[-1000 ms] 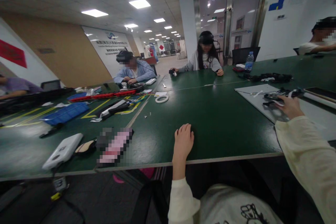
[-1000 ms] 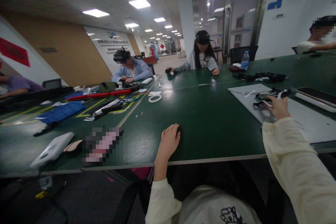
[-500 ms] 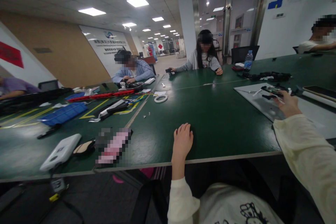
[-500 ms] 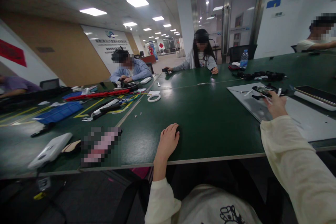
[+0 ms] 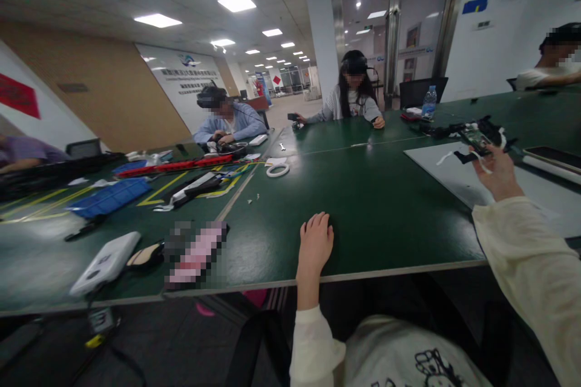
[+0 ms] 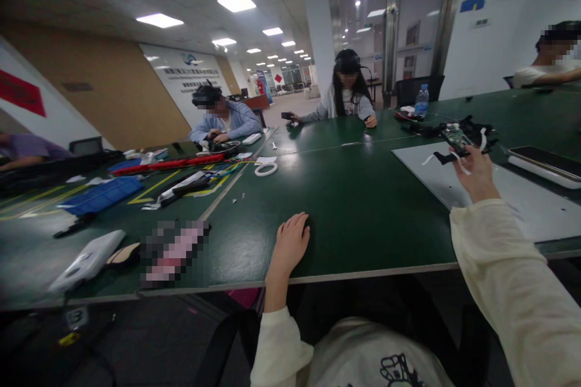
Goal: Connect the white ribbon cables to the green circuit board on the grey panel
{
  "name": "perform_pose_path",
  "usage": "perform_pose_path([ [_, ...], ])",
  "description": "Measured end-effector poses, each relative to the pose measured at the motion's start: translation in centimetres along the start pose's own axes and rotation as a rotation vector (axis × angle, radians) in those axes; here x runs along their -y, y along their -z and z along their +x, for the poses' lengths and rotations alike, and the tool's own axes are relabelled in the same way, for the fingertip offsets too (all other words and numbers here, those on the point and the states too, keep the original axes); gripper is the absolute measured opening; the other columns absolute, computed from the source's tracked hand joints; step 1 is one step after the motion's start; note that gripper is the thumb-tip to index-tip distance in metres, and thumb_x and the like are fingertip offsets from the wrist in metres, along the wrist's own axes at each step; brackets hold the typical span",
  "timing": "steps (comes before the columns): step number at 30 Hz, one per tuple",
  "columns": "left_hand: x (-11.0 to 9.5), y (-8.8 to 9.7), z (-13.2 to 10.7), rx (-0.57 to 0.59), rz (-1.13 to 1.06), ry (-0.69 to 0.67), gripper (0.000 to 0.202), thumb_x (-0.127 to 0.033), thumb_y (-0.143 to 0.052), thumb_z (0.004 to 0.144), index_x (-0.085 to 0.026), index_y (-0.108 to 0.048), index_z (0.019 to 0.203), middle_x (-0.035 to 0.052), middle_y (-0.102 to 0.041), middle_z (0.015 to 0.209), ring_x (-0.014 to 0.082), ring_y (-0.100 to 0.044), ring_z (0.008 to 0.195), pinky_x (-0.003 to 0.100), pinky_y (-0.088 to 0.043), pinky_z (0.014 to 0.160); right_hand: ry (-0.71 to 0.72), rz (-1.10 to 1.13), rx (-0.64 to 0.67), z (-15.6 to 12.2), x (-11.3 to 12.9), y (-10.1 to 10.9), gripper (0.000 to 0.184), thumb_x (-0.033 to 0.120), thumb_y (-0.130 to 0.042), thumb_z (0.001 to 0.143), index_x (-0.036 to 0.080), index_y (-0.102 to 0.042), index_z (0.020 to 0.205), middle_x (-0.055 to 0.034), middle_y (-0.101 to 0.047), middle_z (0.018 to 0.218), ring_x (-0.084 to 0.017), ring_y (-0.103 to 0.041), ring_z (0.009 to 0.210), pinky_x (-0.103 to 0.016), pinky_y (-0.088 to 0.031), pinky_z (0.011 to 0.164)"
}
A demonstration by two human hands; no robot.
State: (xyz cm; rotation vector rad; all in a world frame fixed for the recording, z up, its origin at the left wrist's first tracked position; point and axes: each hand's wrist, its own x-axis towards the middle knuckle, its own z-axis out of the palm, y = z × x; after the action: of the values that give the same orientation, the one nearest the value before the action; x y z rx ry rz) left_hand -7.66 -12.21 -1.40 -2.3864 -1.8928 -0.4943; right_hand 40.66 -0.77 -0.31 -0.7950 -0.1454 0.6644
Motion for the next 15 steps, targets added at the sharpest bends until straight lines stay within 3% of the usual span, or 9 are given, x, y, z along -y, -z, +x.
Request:
perform_pose_path([
  [3, 0.3, -0.4, 0.0, -0.004, -0.001, -0.008, 0.04, -0.025, -0.031, 0.098, -0.021, -0.05, 0.132, 0.0079, -0.05, 0.143, 0.0224, -0.042, 0.135, 0.048, -0.032, 0.112, -0.023, -0.044, 0.117, 0.1, -0.6, 0.1, 0.018, 0.002, -0.058, 0.076, 0.02, -0.062, 0.077, -0.0037, -0.067, 0.081, -0.013, -0.067, 0.065, -0.022, -0.051, 0.056],
  [6, 0.6, -0.5, 0.0, 0.003, -0.004, -0.016, 0.041, -0.027, -0.03, 0.098, -0.021, -0.048, 0.134, 0.0085, -0.048, 0.144, 0.0218, -0.04, 0.136, 0.047, -0.031, 0.113, -0.042, -0.119, 0.153, 0.1, -1.2, 0.2, 0.017, 0.003, -0.061, 0.076, 0.02, -0.061, 0.079, -0.0036, -0.068, 0.085, -0.013, -0.067, 0.069, -0.021, -0.05, 0.057],
  [10, 0.6, -0.4, -0.1, 0.002, 0.001, -0.02, 0.041, -0.027, -0.029, 0.099, -0.021, -0.048, 0.135, 0.0083, -0.048, 0.144, 0.0216, -0.039, 0.136, 0.047, -0.03, 0.113, -0.136, -0.205, 0.233, 0.0, -1.8, 0.2, 0.018, 0.002, -0.062, 0.076, 0.02, -0.059, 0.081, -0.0022, -0.067, 0.086, -0.012, -0.067, 0.071, -0.02, -0.051, 0.06],
  [15, 0.6, -0.4, -0.1, 0.005, -0.017, -0.011, 0.041, -0.028, -0.029, 0.098, -0.022, -0.047, 0.134, 0.008, -0.048, 0.144, 0.0218, -0.039, 0.137, 0.048, -0.03, 0.113, -0.238, -0.336, 0.343, -0.6, -2.2, 0.2, 0.015, 0.009, -0.066, 0.078, 0.02, -0.061, 0.085, -0.0032, -0.068, 0.092, -0.012, -0.068, 0.074, -0.015, -0.047, 0.053],
])
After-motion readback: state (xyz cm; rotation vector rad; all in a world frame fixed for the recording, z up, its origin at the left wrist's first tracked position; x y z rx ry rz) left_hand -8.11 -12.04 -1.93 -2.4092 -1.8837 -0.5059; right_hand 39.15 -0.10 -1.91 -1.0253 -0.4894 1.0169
